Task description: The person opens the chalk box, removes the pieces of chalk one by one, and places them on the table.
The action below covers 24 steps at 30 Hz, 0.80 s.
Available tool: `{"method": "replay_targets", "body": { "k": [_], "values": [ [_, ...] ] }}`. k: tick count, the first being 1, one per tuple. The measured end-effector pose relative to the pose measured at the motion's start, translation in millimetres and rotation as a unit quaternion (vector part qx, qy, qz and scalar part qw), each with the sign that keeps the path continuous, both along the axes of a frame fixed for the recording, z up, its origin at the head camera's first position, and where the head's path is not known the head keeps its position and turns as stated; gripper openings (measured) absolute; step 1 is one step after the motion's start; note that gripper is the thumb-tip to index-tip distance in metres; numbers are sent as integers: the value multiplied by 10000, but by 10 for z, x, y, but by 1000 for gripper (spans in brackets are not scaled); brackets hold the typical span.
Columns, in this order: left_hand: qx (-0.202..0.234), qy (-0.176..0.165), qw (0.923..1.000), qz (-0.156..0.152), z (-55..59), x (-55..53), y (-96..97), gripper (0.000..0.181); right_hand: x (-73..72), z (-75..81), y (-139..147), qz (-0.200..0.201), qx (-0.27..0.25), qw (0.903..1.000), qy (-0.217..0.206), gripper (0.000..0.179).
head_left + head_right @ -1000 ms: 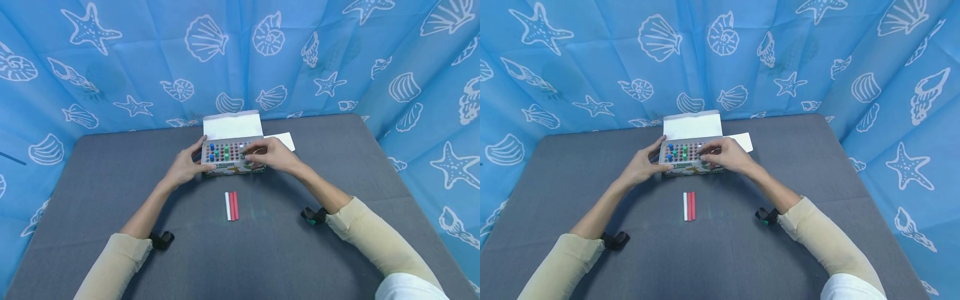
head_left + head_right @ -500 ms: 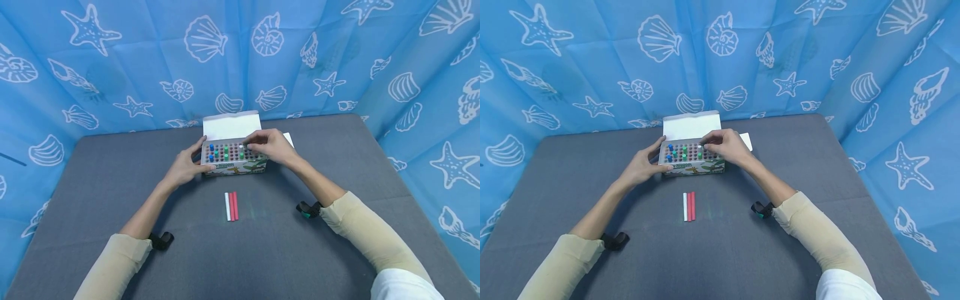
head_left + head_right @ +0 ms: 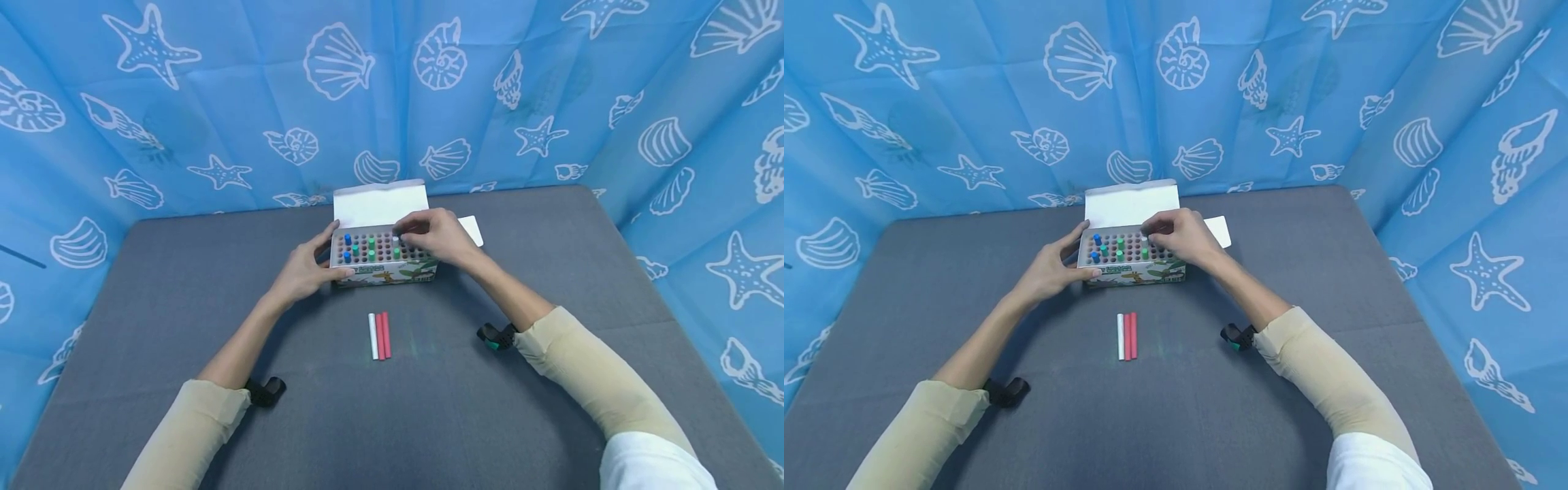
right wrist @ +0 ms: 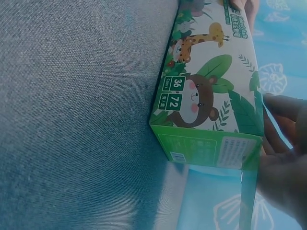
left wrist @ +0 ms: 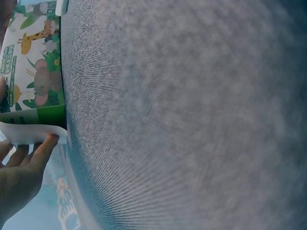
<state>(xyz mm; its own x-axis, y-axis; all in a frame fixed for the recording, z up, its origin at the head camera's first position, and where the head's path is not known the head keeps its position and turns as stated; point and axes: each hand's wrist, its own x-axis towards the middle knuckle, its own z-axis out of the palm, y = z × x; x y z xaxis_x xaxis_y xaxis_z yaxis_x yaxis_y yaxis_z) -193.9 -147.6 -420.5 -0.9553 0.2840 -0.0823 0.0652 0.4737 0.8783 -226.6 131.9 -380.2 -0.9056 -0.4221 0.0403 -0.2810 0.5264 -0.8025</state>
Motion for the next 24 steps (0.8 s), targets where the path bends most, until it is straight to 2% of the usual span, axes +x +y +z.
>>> {"method": "replay_targets", "body": {
  "k": [6, 12, 18, 24],
  "values": [
    [-9, 1, 10000, 7, 3, -13, 19, 97, -20, 10, -25, -124, 434, 9990, 1, 21],
    [-35, 14, 10000, -40, 3, -8, 28, 97, -39, 29, -69, -48, 868, 9962, -110, 24],
    [-31, 77, 10000, -53, -7, -2, 21, 97, -52, 15, -113, -48, 1355, 9905, 234, 22],
    [1, 49, 10000, -45, -5, 0, 11, 96, -29, -28, -118, -102, 1334, 9898, 486, 20]
  ]
}}
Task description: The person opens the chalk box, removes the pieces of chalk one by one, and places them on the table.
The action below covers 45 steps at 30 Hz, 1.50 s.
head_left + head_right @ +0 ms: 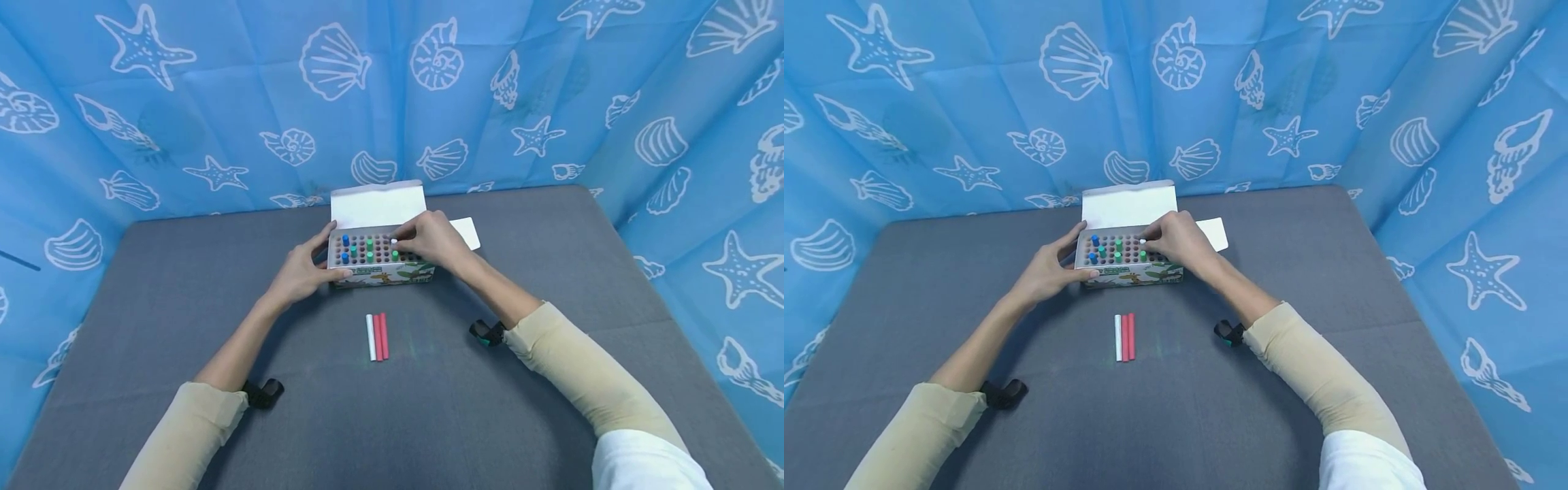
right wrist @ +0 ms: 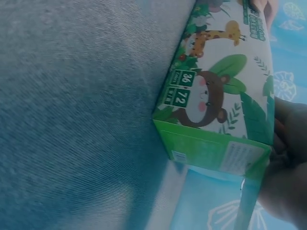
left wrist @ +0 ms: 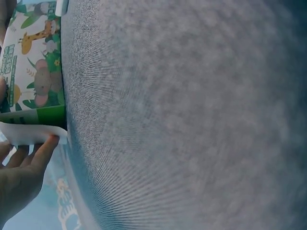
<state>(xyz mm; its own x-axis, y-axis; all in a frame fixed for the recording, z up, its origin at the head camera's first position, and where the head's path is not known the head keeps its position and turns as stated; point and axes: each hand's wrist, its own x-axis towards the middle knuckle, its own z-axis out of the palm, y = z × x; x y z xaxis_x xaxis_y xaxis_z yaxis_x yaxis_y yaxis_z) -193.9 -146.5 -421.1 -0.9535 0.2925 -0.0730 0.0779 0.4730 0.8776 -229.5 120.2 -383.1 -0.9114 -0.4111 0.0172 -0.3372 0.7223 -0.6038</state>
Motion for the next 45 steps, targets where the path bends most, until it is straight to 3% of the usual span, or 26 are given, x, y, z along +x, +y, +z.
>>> {"method": "replay_targets", "body": {
  "k": [11, 17, 26, 31, 38, 45],
  "values": [
    [-1, -11, 10000, -21, -5, -2, -14, 97, 44, -89, 12, 114, -447, 9979, 455, 15],
    [-32, -15, 10000, -19, -1, 6, -16, 97, 55, -115, 26, -168, -1037, 9931, 514, 19],
    [10, 8, 10000, -47, 16, 3, -13, 96, 72, -126, 31, -456, -2070, 9766, 366, 22],
    [46, -29, 9999, -112, -9, 4, -2, 96, 107, -153, 24, -499, -2513, 9646, 631, 22],
    [70, -32, 10000, -39, -13, 1, -8, 96, 135, -71, 1, -357, -2977, 9483, 1045, 22],
    [27, -7, 10000, -24, 12, 0, -19, 96, 250, 112, -42, -402, -3082, 9442, 1088, 21]
  ]
}}
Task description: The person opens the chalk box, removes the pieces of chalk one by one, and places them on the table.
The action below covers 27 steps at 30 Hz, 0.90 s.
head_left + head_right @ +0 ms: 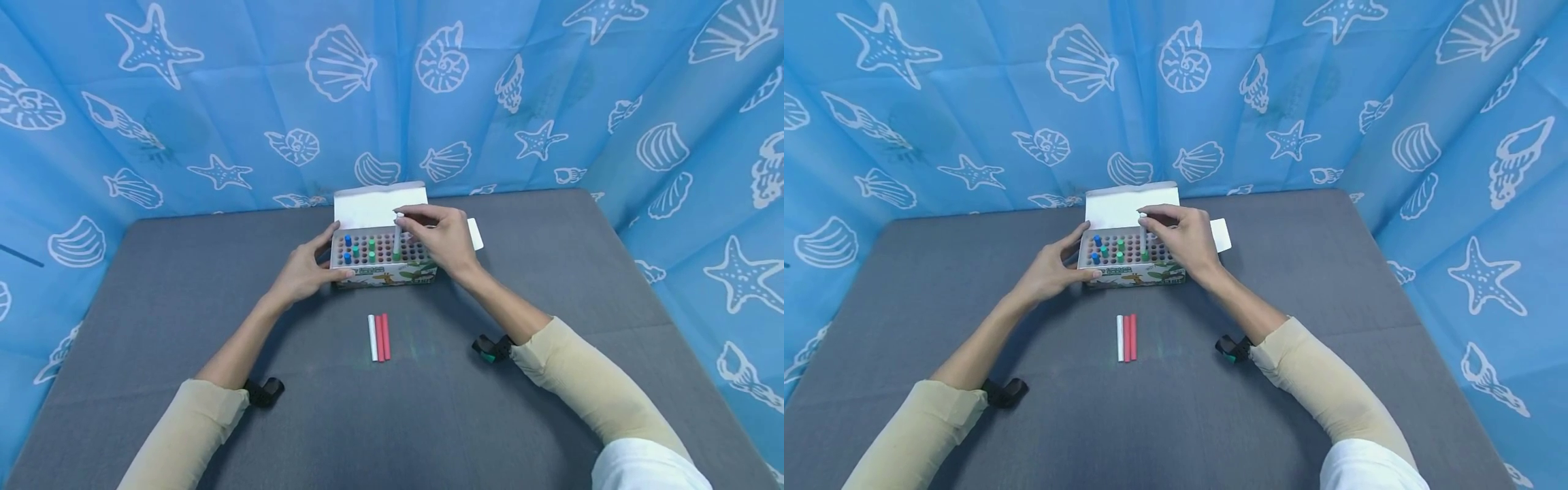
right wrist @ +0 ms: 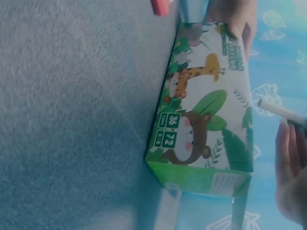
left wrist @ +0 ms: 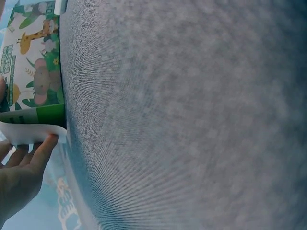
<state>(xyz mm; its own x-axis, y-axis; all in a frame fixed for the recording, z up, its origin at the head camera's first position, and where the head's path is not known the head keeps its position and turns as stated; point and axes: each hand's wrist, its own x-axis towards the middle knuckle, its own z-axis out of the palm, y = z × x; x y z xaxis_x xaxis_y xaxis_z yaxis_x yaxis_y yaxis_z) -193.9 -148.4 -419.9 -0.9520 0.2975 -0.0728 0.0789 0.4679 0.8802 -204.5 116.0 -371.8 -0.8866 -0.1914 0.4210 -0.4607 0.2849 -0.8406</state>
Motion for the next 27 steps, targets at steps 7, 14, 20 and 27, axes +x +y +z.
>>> {"method": "replay_targets", "body": {
  "k": [7, 14, 20, 27],
  "values": [
    [-19, 49, 10000, 18, 10, 2, -5, 96, 110, 71, 10, 310, -283, 9981, -442, 21],
    [-11, 20, 10000, -15, -12, -5, 1, 95, 168, -23, 89, 418, -452, 9923, -1074, 22],
    [15, 13, 10000, 11, -7, 3, 1, 96, 269, -42, 137, 485, -492, 9846, -1609, 24],
    [-57, 54, 10000, 14, -17, 1, 4, 96, 395, -123, 194, 686, -408, 9724, -2193, 25]
  ]
}}
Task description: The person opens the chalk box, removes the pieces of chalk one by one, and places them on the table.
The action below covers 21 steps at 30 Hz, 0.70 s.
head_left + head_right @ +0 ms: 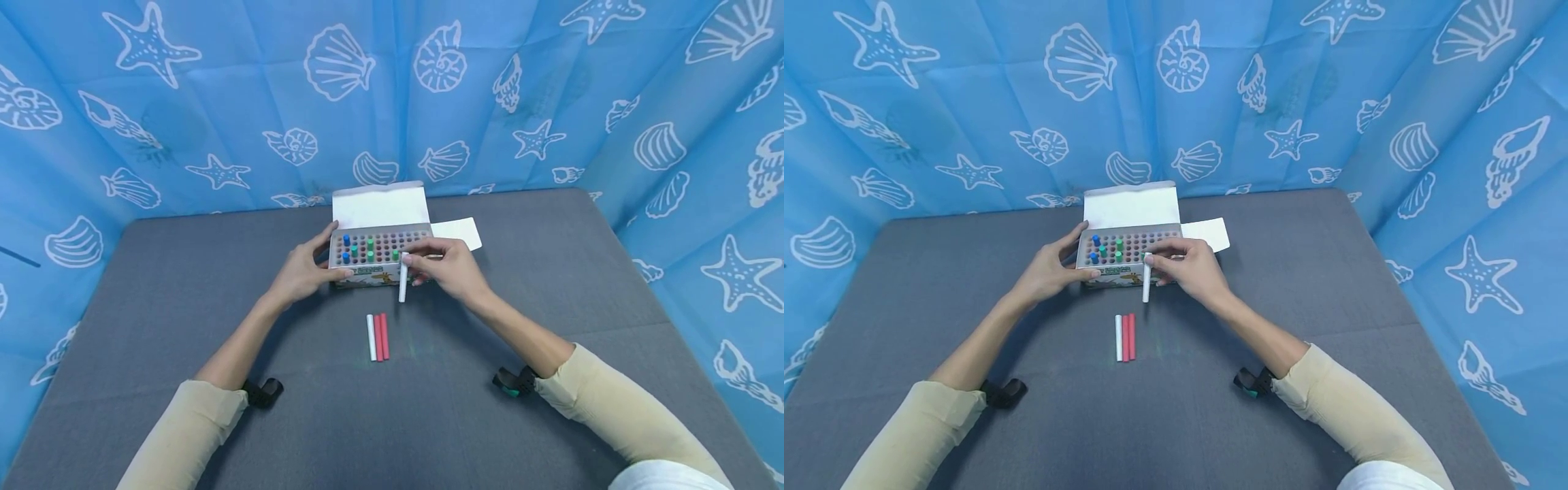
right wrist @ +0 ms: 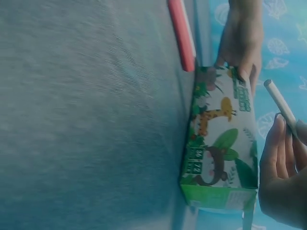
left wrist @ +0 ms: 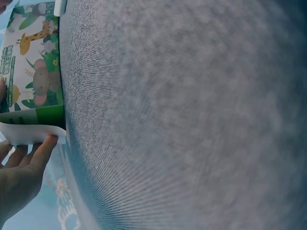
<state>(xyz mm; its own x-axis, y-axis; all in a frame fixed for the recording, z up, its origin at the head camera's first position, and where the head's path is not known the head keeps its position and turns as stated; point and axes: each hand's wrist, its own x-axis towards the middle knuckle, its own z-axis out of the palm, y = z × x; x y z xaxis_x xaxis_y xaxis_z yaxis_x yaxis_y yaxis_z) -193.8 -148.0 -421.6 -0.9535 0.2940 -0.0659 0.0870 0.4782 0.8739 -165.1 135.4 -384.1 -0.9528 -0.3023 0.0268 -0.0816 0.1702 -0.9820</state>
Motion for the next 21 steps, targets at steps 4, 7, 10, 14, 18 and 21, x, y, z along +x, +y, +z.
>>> {"method": "replay_targets", "body": {
  "k": [4, 7, 10, 14, 18, 21],
  "values": [
    [18, -11, 10000, -4, -3, 0, -5, 96, 49, -62, 8, 129, 58, 9998, -154, 25],
    [28, -35, 10000, 13, -3, 2, -4, 96, 81, -95, 1, 185, 146, 9995, -197, 24],
    [32, -45, 10000, 31, -3, 4, 2, 97, 103, -136, -5, 243, 211, 9992, -237, 23],
    [46, -34, 10000, 43, -3, 2, 9, 97, 125, -195, -16, 362, 248, 9985, -328, 23],
    [30, -27, 10000, 59, -4, 1, 12, 97, 153, -247, -27, 504, 259, 9972, -487, 25],
    [-10, -46, 10000, 73, -4, 3, 17, 96, 172, -292, -32, 590, 230, 9957, -683, 26]
  ]
}}
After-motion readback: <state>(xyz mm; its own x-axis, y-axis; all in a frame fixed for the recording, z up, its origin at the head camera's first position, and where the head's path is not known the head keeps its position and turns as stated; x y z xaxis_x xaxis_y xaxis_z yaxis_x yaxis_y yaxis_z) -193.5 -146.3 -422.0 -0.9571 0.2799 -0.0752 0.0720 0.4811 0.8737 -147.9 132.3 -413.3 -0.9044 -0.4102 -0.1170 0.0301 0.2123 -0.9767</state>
